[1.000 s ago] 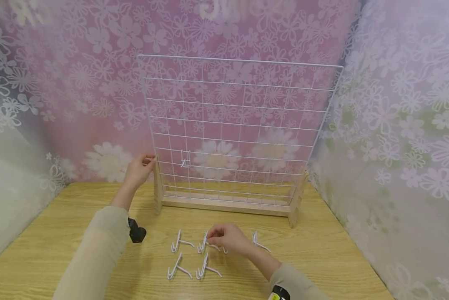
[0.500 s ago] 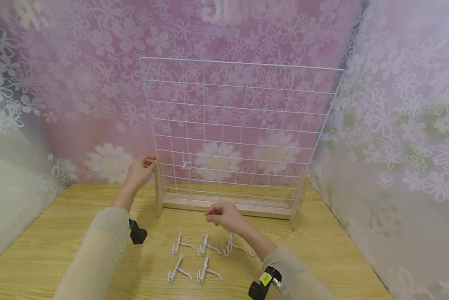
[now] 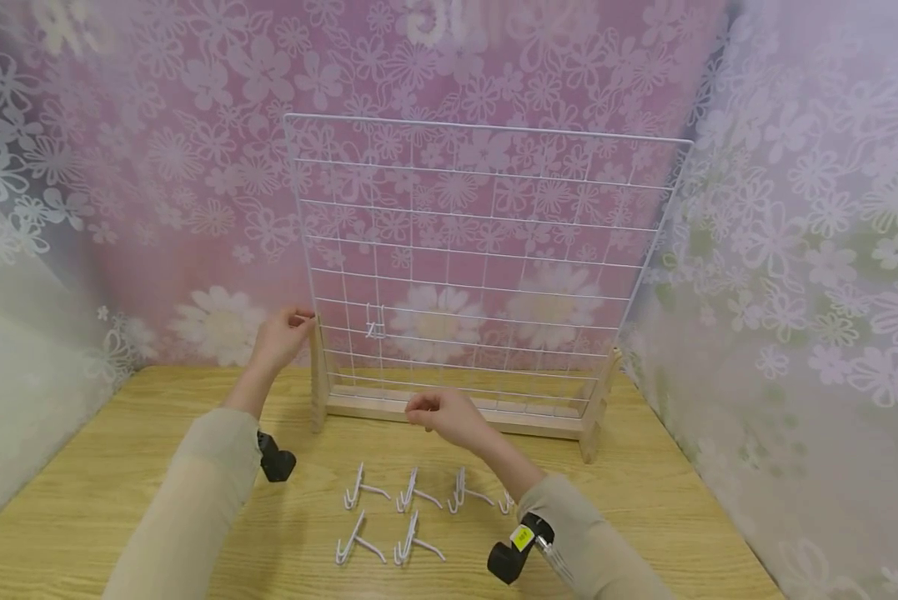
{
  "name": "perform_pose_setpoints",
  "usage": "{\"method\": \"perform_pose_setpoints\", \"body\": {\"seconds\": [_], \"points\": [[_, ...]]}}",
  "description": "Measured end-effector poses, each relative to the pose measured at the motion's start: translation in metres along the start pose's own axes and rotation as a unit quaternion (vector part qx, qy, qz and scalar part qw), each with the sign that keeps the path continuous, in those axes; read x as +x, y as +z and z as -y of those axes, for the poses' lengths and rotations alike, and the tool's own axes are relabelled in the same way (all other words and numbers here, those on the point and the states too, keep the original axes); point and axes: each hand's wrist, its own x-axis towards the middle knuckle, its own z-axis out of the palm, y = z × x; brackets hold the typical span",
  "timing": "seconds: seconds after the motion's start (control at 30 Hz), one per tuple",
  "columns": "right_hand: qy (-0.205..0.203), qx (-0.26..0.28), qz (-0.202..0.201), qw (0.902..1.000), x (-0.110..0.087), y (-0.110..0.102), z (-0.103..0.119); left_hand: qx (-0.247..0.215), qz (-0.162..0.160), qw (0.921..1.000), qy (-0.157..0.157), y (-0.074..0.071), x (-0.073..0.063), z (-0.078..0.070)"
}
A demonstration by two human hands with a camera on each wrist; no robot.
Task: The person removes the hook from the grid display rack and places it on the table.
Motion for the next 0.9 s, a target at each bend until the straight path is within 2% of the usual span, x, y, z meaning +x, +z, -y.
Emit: {"method": "perform_pose_setpoints", "body": {"seconds": [0.33, 0.57, 0.77, 0.9], "points": [[0.001, 0.016, -0.013, 0.9998, 0.016, -0.006, 0.01, -0.033, -0.024, 0.9982, -0.044, -0.001, 0.002, -0.009], [-0.018, 0.027, -0.05, 0.9982, 0.035, -0.013, 0.024, -0.038, -0.034, 0.9977, -0.045, -0.001, 0.002, -0.01], [0.007, 0.051, -0.084, 0.9951, 0.049, -0.015, 0.035, -0.027, -0.041, 0.9976, -0.049, 0.003, 0.002, -0.009], [0.004, 0.053, -0.106, 0.993, 0.057, -0.016, 0.039, -0.021, -0.046, 0.9977, -0.046, 0.006, 0.001, -0.008]]}}
